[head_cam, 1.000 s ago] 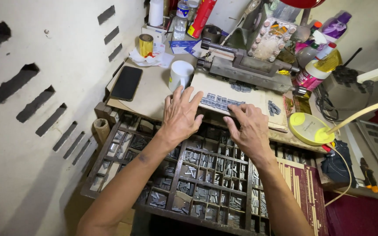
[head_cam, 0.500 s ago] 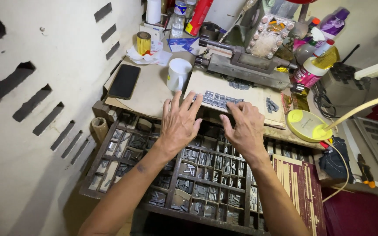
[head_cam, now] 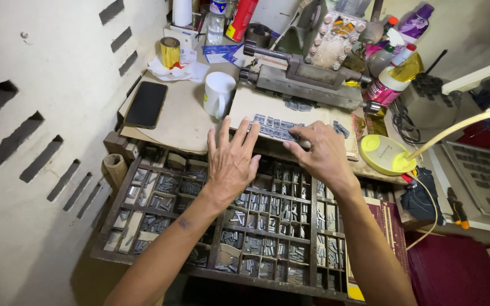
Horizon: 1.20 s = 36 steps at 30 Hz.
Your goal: Selecting individual metal type characters from a type case and arranging them into a layout for a printing press.
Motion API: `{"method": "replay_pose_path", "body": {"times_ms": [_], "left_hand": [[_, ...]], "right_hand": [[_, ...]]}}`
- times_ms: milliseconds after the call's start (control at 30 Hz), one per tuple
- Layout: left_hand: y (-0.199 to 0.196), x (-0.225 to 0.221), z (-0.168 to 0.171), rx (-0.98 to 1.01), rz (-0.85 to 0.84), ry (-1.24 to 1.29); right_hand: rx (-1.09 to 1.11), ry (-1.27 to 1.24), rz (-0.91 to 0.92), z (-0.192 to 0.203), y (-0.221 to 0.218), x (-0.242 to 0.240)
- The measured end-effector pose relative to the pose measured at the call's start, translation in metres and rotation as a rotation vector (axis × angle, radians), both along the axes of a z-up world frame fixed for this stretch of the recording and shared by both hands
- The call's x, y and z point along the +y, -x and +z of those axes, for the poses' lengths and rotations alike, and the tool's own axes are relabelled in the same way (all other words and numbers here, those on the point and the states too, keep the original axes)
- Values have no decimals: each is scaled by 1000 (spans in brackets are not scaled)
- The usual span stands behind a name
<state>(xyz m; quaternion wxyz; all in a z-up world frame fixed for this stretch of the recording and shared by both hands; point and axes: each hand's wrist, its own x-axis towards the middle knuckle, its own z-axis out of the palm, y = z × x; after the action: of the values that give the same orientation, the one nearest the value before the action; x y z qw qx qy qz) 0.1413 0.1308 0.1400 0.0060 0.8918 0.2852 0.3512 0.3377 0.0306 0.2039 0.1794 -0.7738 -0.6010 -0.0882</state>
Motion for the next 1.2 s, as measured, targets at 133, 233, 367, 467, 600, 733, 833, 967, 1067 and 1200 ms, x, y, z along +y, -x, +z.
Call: {"method": "replay_pose_path", "body": {"times_ms": [133, 233, 367, 467, 600, 733, 833, 967, 1067, 1200], "left_hand": [[0, -2, 3, -14, -5, 23], [0, -3, 2, -9, -8, 24], [-1, -4, -1, 2, 2, 12], [-1, -5, -1, 1, 3, 18], [2, -8, 3, 1, -1, 28], [3, -7, 1, 15, -22, 38], [6, -11, 5, -3, -57, 99], [9, -25, 17, -71, -84, 173], [4, -38, 17, -109, -100, 114], [-18, -43, 1, -177, -105, -131]], "right_hand": [[-8, 46, 20, 9, 1, 4], [4, 40, 6, 11, 4, 2], [-8, 16, 9, 10, 4, 3], [14, 31, 3, 16, 7, 2], [64, 72, -24, 18, 7, 2], [120, 75, -51, 23, 9, -4], [76, 91, -82, 12, -1, -6], [33, 27, -71, -11, -17, -3], [65, -29, -46, -13, -19, -1], [131, -129, 28, -2, -10, -6]]}}
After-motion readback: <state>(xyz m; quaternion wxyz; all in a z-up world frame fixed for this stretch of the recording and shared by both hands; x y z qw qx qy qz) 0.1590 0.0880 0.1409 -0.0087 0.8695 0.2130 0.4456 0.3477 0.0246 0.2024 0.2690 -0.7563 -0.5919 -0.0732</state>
